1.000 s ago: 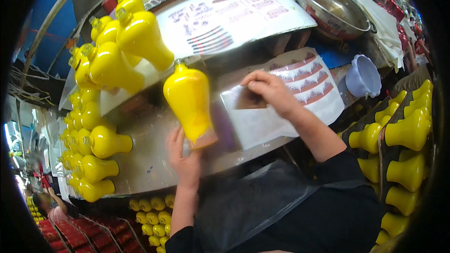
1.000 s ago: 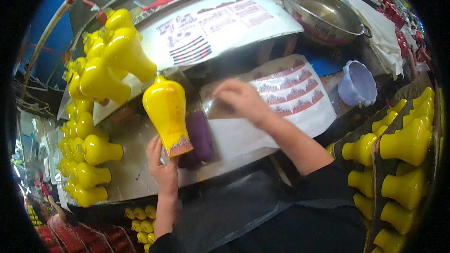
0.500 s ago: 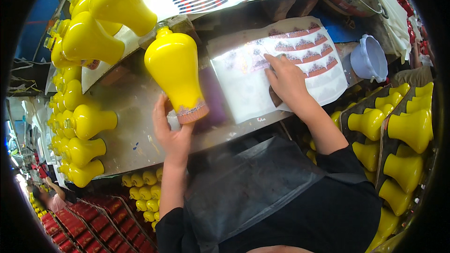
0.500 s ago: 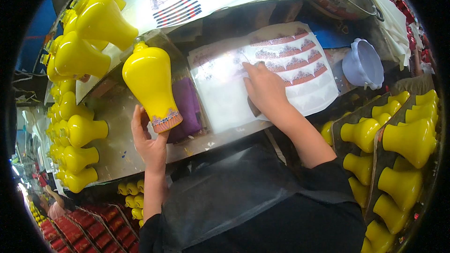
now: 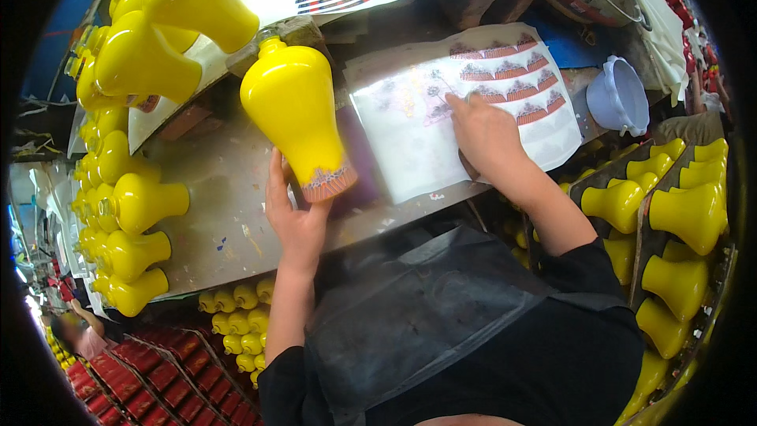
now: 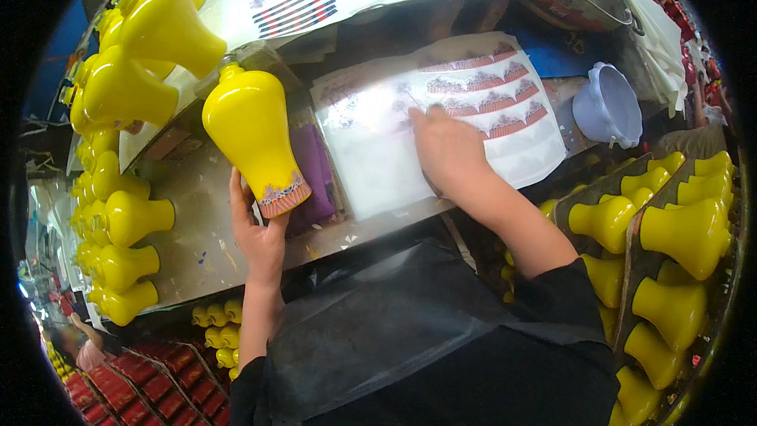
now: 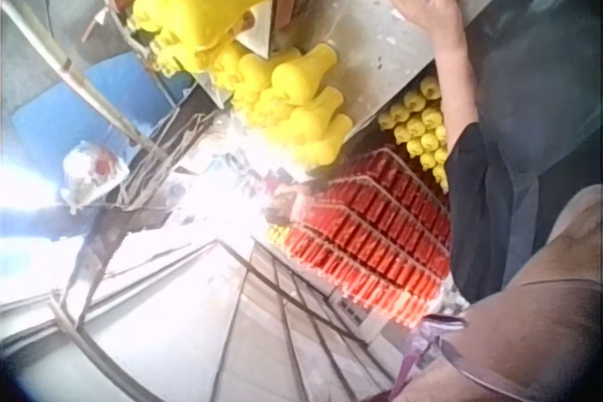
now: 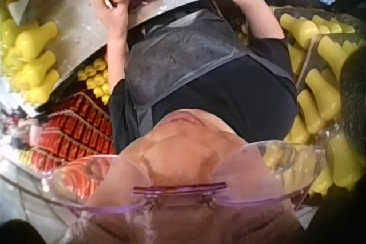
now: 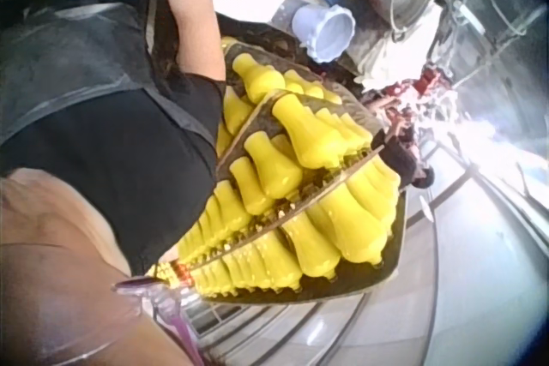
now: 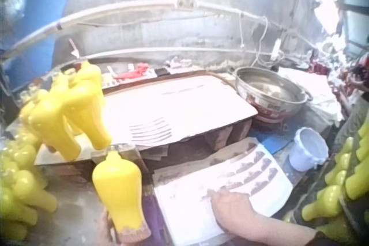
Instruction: The person applies printed stickers to the bodies and necks of yellow ceramic vases. They peel each sticker from a sheet, align it on the vase, and smooth it down by hand. Finished vases are placed on a nearby tray.
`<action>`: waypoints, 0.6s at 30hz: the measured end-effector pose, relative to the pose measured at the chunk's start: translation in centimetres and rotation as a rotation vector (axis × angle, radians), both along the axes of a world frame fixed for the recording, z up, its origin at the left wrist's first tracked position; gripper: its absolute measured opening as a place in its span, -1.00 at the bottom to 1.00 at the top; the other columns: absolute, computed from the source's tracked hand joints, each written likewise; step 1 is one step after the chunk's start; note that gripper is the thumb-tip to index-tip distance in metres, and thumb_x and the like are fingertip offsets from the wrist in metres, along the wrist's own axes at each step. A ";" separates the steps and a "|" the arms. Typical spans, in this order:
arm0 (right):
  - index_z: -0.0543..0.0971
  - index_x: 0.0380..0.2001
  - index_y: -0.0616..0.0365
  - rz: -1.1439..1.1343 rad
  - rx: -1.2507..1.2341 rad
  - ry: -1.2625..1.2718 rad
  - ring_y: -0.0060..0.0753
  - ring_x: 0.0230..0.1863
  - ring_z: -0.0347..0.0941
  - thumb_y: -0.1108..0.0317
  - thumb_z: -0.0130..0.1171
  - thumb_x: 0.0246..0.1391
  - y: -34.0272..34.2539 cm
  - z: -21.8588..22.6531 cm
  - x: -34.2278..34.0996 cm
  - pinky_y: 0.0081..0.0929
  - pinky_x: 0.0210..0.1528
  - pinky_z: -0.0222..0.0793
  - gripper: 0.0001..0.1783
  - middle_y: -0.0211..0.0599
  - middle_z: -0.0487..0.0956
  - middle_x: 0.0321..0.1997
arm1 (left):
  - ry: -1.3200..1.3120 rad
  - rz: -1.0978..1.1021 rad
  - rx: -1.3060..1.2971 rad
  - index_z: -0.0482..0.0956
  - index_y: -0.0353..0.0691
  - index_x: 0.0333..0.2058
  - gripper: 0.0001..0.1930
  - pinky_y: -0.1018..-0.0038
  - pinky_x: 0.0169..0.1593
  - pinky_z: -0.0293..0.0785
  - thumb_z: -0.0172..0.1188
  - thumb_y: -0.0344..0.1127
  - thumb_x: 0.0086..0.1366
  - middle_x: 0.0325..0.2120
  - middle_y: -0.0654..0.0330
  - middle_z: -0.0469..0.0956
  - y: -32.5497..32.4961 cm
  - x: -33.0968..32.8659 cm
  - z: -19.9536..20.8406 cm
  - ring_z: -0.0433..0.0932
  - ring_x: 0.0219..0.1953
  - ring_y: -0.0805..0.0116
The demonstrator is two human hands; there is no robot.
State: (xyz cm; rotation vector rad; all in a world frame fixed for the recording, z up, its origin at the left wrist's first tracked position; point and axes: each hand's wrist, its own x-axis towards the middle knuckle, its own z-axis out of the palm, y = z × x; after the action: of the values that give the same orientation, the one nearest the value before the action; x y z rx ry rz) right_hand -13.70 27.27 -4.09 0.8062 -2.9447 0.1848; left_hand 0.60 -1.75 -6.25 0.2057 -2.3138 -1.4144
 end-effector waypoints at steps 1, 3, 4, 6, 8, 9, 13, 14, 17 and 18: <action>0.60 -0.09 0.20 0.002 -0.087 0.060 0.05 -0.38 0.63 0.41 0.05 0.23 -0.1 -0.2 -1.0 -0.11 -0.34 0.56 -0.75 0.01 0.59 -0.27 | -0.009 0.008 -0.015 0.09 -0.24 0.48 -0.05 0.29 0.31 0.36 0.47 -0.37 0.22 0.25 0.03 0.44 0.0 0.1 0.1 0.49 0.22 0.21; 0.61 -0.20 0.17 -0.052 -0.142 0.013 0.12 -0.32 0.61 0.33 0.12 0.20 -0.3 -0.5 -2.8 -0.04 -0.27 0.54 -0.81 0.03 0.58 -0.30 | -0.007 0.022 -0.004 0.04 -0.25 0.49 -0.03 0.25 0.32 0.33 0.47 -0.29 0.24 0.27 0.00 0.40 0.4 0.4 0.3 0.45 0.25 0.17; 0.62 -0.19 0.16 -0.066 -0.158 0.006 0.13 -0.30 0.60 0.31 0.14 0.19 -0.3 -0.6 -3.6 -0.03 -0.25 0.54 -0.80 0.04 0.57 -0.29 | -0.005 0.026 0.004 0.01 -0.26 0.50 -0.01 0.23 0.33 0.32 0.46 -0.24 0.25 0.29 -0.02 0.39 0.5 0.5 0.5 0.43 0.27 0.15; 0.62 -0.22 0.11 -0.119 -0.180 -0.033 0.15 -0.24 0.59 0.25 0.22 0.15 -0.4 -0.6 -4.6 -0.02 -0.21 0.52 -0.79 0.08 0.56 -0.24 | 0.108 0.039 -0.159 -0.02 -0.29 0.50 0.00 0.18 0.35 0.27 0.43 -0.14 0.27 0.30 -0.06 0.35 0.9 1.1 1.3 0.38 0.30 0.10; 0.63 -0.24 0.11 -0.064 -0.170 -0.041 0.16 -0.24 0.59 0.24 0.22 0.15 -0.6 -0.5 -5.2 -0.03 -0.20 0.53 -0.80 0.08 0.55 -0.22 | 0.205 0.065 -0.326 0.09 -0.36 0.43 -0.10 0.10 0.38 0.20 0.34 0.00 0.33 0.31 -0.14 0.31 1.4 1.5 2.2 0.31 0.34 0.02; 0.63 -0.26 0.12 -0.057 -0.168 -0.034 0.16 -0.24 0.59 0.24 0.22 0.16 -0.7 -0.5 -5.2 -0.03 -0.19 0.53 -0.80 0.08 0.55 -0.21 | 0.254 0.041 -0.429 0.14 -0.36 0.40 -0.15 0.09 0.37 0.22 0.34 -0.01 0.34 0.30 -0.14 0.32 1.6 1.6 2.7 0.33 0.33 0.01; 0.71 -0.14 0.06 -0.053 -0.103 -0.092 0.08 -0.21 0.61 0.25 0.22 0.16 -0.9 -0.2 -4.8 -0.06 -0.16 0.53 -0.75 0.04 0.55 -0.21 | 0.465 -0.118 -0.580 0.45 -0.30 0.14 -0.49 0.12 0.22 0.42 0.34 -0.19 0.31 0.13 -0.09 0.50 3.3 0.4 4.6 0.52 0.14 -0.03; 0.72 -0.10 0.03 -0.064 -0.094 -0.083 0.06 -0.21 0.61 0.24 0.24 0.16 -0.9 -0.1 -4.6 -0.09 -0.15 0.53 -0.73 0.01 0.56 -0.21 | 0.490 -0.192 -0.552 0.51 -0.27 0.09 -0.55 0.15 0.16 0.49 0.34 -0.27 0.26 0.07 -0.05 0.55 3.8 -0.1 5.0 0.56 0.08 -0.03; 0.75 -0.03 -0.03 -0.049 -0.082 -0.093 0.02 -0.20 0.60 0.24 0.26 0.17 -0.7 0.0 -4.3 -0.14 -0.14 0.53 -0.69 -0.07 0.58 -0.23 | 0.431 -0.442 -0.442 0.59 -0.29 -0.01 -0.65 0.15 0.07 0.54 0.36 -0.37 0.24 -0.01 -0.07 0.61 5.8 -1.6 5.6 0.61 -0.02 -0.06; 0.76 -0.04 -0.04 -0.028 -0.089 -0.082 0.00 -0.21 0.60 0.24 0.26 0.17 -0.6 0.1 -4.3 -0.15 -0.15 0.53 -0.70 -0.09 0.58 -0.24 | 0.372 -0.486 -0.402 0.60 -0.29 -0.02 -0.65 0.16 0.08 0.53 0.36 -0.38 0.21 0.01 -0.08 0.60 6.6 -2.1 5.7 0.61 -0.01 -0.09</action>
State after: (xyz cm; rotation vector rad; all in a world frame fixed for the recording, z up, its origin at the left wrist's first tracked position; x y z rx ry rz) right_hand -17.97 26.69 -4.02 0.7627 -2.9971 0.3523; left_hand -1.52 4.87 -0.57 -0.7182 -2.3421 -1.0253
